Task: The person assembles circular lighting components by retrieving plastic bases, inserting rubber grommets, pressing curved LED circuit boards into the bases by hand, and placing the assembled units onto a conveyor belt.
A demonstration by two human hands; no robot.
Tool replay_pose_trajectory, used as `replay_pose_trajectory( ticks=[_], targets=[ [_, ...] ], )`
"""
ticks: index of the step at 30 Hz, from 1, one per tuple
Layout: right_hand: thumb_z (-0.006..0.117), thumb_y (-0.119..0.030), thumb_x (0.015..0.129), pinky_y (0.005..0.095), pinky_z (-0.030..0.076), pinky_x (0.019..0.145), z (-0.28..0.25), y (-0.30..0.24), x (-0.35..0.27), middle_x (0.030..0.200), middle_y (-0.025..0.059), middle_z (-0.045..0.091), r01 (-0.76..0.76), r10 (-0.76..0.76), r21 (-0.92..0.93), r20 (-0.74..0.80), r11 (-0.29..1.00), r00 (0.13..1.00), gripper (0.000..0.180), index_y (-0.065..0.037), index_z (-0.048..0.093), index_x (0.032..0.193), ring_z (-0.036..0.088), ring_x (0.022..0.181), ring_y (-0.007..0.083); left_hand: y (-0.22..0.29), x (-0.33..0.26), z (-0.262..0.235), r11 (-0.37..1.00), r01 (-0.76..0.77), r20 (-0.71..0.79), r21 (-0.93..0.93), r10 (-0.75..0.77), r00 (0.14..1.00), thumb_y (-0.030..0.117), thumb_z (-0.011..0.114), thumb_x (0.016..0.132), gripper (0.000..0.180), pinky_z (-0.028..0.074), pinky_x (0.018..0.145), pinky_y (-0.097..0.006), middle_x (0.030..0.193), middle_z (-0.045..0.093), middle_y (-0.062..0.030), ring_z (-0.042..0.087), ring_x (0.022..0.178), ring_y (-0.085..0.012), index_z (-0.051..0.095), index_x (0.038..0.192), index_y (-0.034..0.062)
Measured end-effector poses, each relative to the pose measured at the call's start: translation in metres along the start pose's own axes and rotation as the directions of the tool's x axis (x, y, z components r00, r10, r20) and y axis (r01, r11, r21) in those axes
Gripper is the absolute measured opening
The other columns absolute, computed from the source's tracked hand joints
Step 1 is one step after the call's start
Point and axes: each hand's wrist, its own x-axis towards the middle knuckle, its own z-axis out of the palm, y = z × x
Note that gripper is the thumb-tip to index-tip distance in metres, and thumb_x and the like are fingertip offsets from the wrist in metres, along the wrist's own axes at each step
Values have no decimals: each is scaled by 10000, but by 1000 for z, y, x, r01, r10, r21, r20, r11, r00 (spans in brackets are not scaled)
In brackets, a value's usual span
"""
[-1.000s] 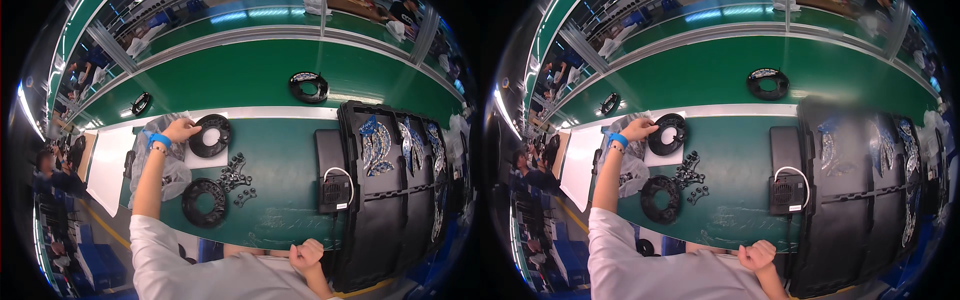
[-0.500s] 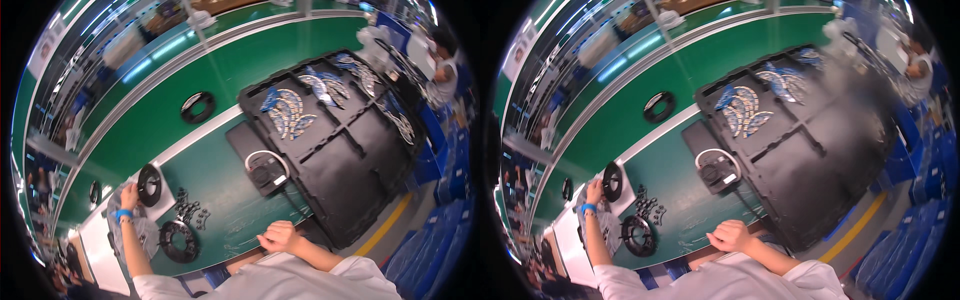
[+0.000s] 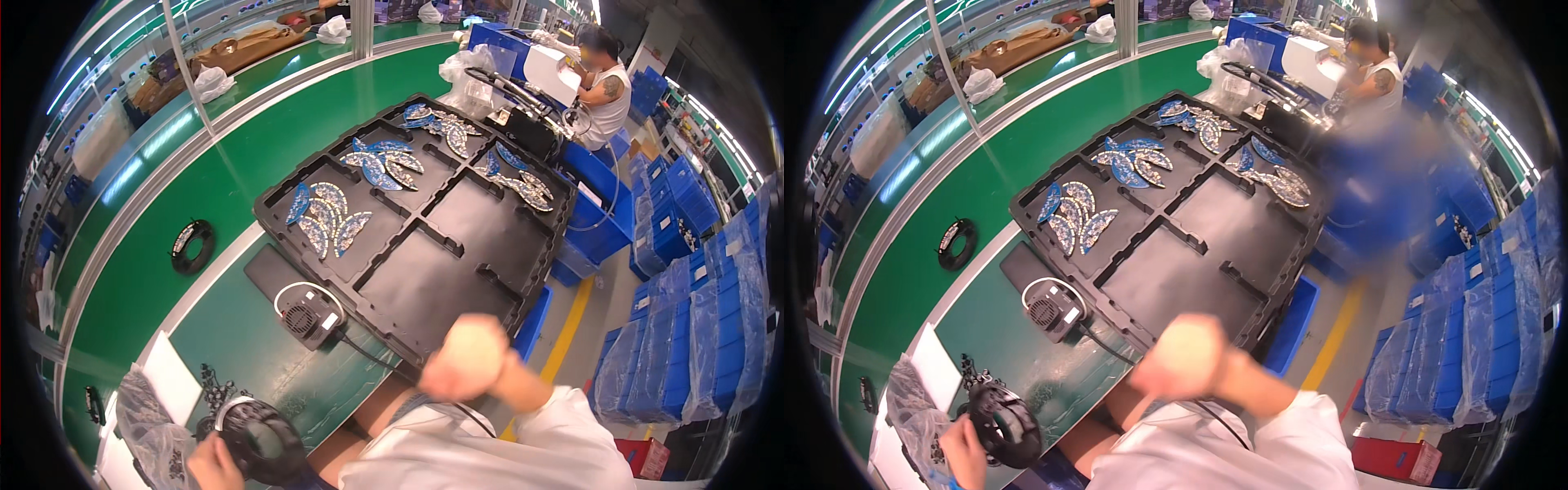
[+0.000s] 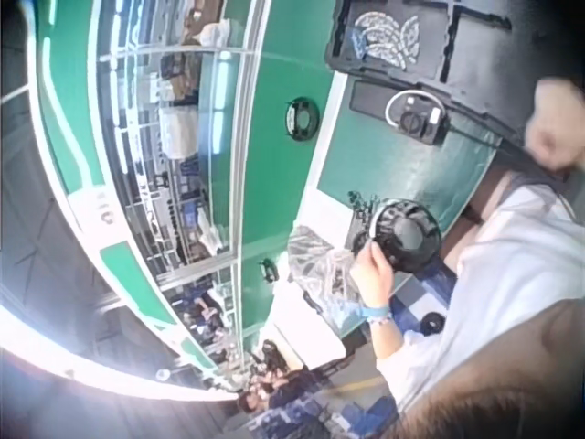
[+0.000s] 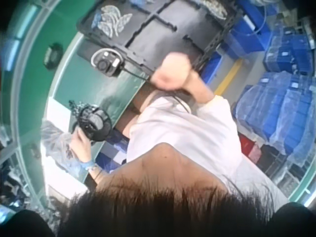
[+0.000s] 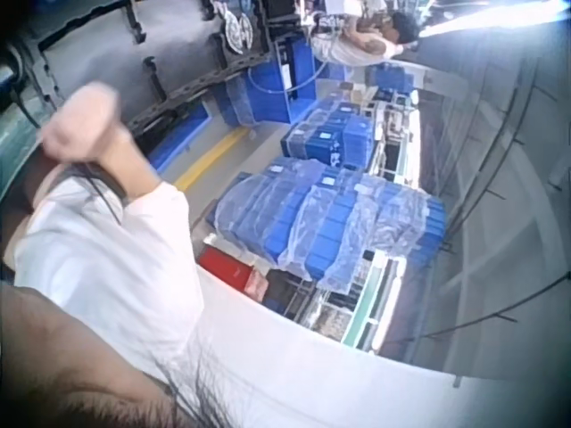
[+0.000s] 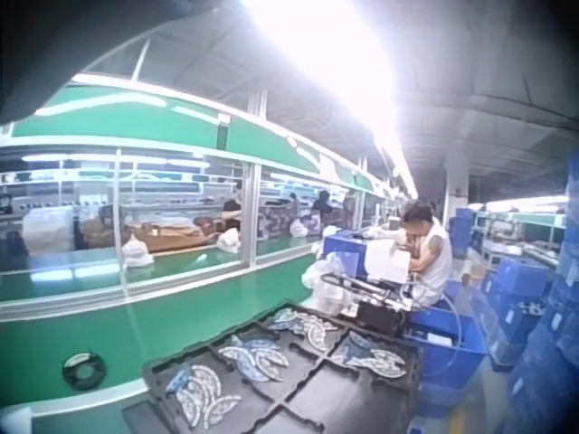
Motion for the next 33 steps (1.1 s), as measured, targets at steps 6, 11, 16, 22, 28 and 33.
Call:
replay_pose_trajectory(
  ticks=[6, 11, 16, 22, 28, 33],
  targets=[
    [673, -166, 659, 315, 470, 586, -103, 182, -26, 659, 109, 601, -717, 666, -545, -341, 435, 664, 159, -23, 609, 692, 598, 613, 226, 38, -26, 39, 985, 97, -112, -140, -113, 987, 84, 448, 817, 196, 349, 489, -413, 608, 512, -225, 502, 540, -362, 568, 759, -61],
    [747, -306, 562, 363, 464, 755, -130, 247, -65, 882, 131, 631, -760, 926, -625, -155, 178, 344, 384, -65, 645, 843, 600, 851, 276, 47, 5, 68, 984, 141, -45, -109, -146, 988, 68, 475, 790, 194, 388, 526, -449, 621, 528, -244, 521, 582, -398, 545, 695, -86],
    [786, -263, 532, 321, 480, 673, -118, 274, -71, 802, 106, 641, -660, 952, -742, -110, 112, 285, 363, -47, 634, 781, 620, 729, 212, 41, 2, 74, 975, 215, -49, -55, -217, 975, 96, 496, 789, 217, 405, 519, -454, 615, 533, -239, 525, 575, -402, 519, 629, -48],
    [776, -221, 557, 286, 470, 647, -152, 276, -77, 762, 81, 636, -707, 903, -678, -150, 203, 403, 387, -24, 622, 852, 606, 696, 166, 36, 12, 93, 961, 245, -32, -130, -251, 967, 136, 522, 793, 227, 434, 529, -452, 634, 550, -231, 542, 594, -404, 524, 646, -36],
    [692, -224, 675, 231, 441, 643, -148, 204, -44, 798, 43, 558, -765, 765, 105, -223, 635, 604, 387, -6, 554, 964, 548, 690, 139, 33, 2, 83, 931, 294, -36, -215, -308, 951, 240, 602, 770, 290, 436, 512, -413, 653, 566, -196, 548, 545, -366, 549, 731, -42],
    [703, -183, 652, 311, 513, 658, -23, -11, -3, 802, 111, 507, -448, 607, 669, -6, 593, 794, 371, -32, 444, 872, 556, 702, 192, 70, -22, 33, 815, 257, -142, -520, -379, 914, 214, 720, 658, 434, 468, 545, -329, 811, 593, -102, 566, 592, -219, 564, 991, -17]
  ],
)
